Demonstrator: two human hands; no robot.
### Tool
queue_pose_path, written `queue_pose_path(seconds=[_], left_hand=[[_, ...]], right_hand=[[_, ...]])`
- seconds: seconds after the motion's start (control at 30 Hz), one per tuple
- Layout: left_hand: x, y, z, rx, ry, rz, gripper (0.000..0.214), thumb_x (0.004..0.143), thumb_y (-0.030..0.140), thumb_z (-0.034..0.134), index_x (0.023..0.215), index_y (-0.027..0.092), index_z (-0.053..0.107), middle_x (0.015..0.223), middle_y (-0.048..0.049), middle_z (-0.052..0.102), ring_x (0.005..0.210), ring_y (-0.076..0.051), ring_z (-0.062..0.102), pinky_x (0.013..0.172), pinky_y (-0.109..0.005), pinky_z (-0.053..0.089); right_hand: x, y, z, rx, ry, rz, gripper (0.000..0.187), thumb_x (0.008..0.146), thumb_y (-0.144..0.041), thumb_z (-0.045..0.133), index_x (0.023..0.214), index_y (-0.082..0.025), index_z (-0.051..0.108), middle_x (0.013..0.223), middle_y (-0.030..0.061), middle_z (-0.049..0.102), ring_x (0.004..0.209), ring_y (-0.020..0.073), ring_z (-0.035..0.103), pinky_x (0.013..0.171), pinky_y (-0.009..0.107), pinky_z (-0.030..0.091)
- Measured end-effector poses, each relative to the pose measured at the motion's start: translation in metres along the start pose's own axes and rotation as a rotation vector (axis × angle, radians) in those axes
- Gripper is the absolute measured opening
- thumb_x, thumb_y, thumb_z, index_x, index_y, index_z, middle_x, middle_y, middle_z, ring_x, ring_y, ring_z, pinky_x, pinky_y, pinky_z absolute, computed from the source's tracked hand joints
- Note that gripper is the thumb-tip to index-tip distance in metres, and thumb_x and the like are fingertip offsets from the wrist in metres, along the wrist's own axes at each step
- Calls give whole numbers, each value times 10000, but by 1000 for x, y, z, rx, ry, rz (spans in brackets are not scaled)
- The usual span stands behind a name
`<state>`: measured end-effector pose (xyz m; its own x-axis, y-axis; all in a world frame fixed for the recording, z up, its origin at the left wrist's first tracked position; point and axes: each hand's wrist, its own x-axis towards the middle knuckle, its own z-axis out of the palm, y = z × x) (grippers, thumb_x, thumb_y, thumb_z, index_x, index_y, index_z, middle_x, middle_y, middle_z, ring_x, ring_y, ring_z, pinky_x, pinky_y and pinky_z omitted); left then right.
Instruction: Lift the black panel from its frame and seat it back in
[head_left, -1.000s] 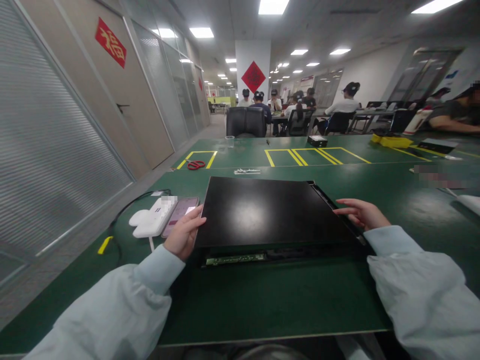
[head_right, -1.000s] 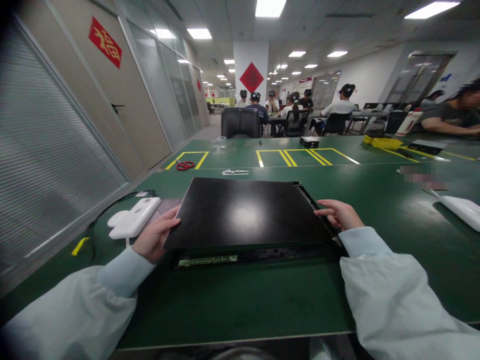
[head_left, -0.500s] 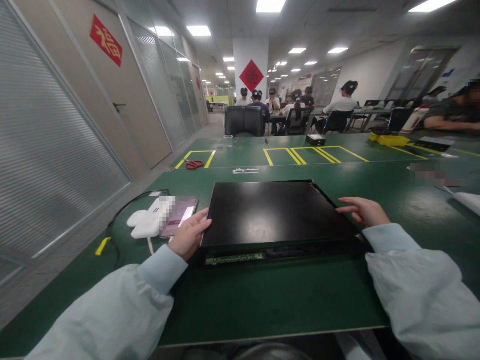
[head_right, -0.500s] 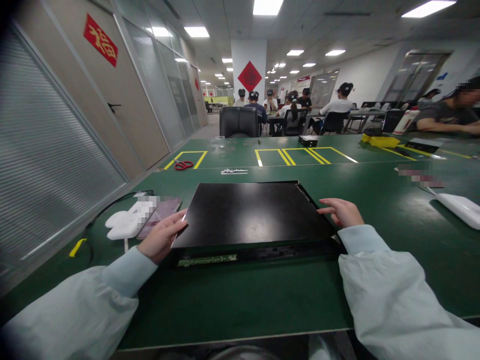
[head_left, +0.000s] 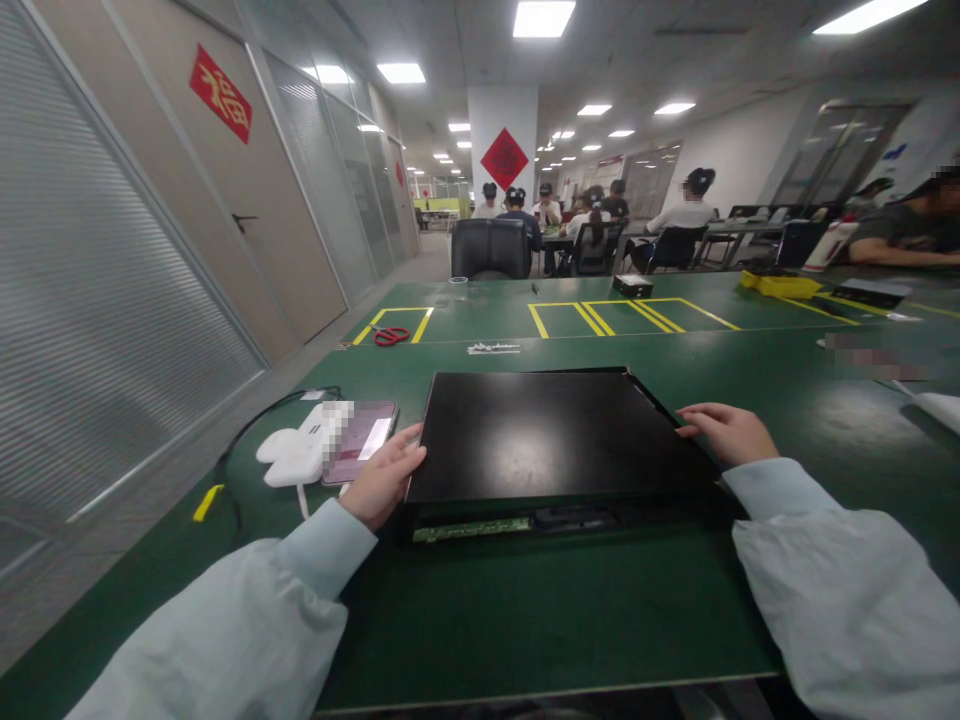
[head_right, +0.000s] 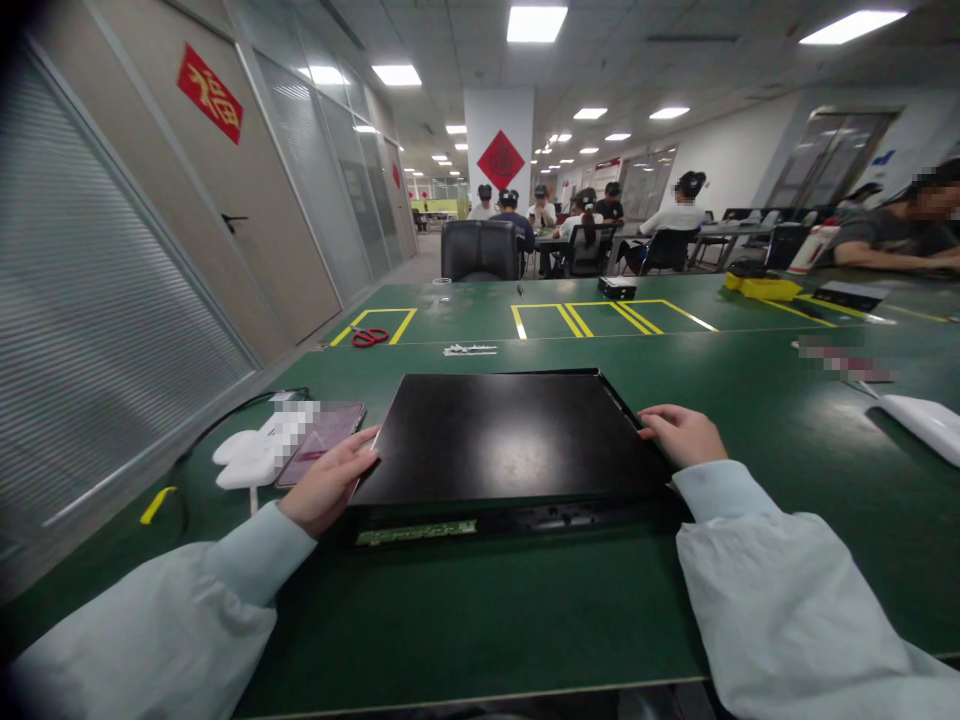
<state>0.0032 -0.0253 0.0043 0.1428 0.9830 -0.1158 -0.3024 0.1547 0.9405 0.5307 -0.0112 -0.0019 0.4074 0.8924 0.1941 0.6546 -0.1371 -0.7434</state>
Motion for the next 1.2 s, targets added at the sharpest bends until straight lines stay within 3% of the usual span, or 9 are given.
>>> queue_pose_path(seconds=[0.1, 0.27, 0.53, 0.87, 1.2], left_hand=[[0, -1, -2, 1, 9, -13, 702, 714, 215, 988, 1359, 167, 715, 1114, -135, 885, 1128, -361, 834, 1001, -436, 662], [0, -2, -2, 0, 12, -26, 681, 725, 186, 975, 1355, 169, 717, 1079, -126, 888, 1117, -348, 838, 954, -394, 676], [-1, 3, 0, 21, -42, -51, 814, 724, 200, 972, 1487, 168, 689, 1271, -170, 849, 1327, -379, 744, 1147, -457, 588], [-3, 3, 9, 41, -24, 37, 627, 686, 226, 984, 1284, 187, 798, 1359, -163, 818, 1451, -396, 648, 1216, -480, 526], [-2, -1, 10, 44, 28, 64, 675, 647, 262, 1009, 1278, 163, 790, 1369, -174, 808, 1485, -400, 612, 1277, -506, 447]], right_hand=[[1, -3, -2, -46, -18, 50, 300, 715, -460, 690, 876, -253, 836, 760, 78, 828, 879, 340, 795, 713, 405, 550], [1, -8, -3, -96, -34, 58, 267, 732, -441, 683, 867, -268, 835, 755, 68, 826, 928, 346, 798, 799, 433, 573], [4, -5, -3, -132, -49, 43, 252, 752, -418, 686, 880, -270, 845, 768, 56, 827, 921, 319, 793, 802, 408, 584], [2, -7, -2, -113, -11, 51, 223, 732, -384, 690, 843, -274, 848, 741, 47, 817, 849, 289, 776, 756, 378, 584], [1, -7, -4, -117, -48, 93, 290, 742, -399, 670, 901, -247, 858, 804, 60, 841, 592, 225, 677, 560, 352, 524]])
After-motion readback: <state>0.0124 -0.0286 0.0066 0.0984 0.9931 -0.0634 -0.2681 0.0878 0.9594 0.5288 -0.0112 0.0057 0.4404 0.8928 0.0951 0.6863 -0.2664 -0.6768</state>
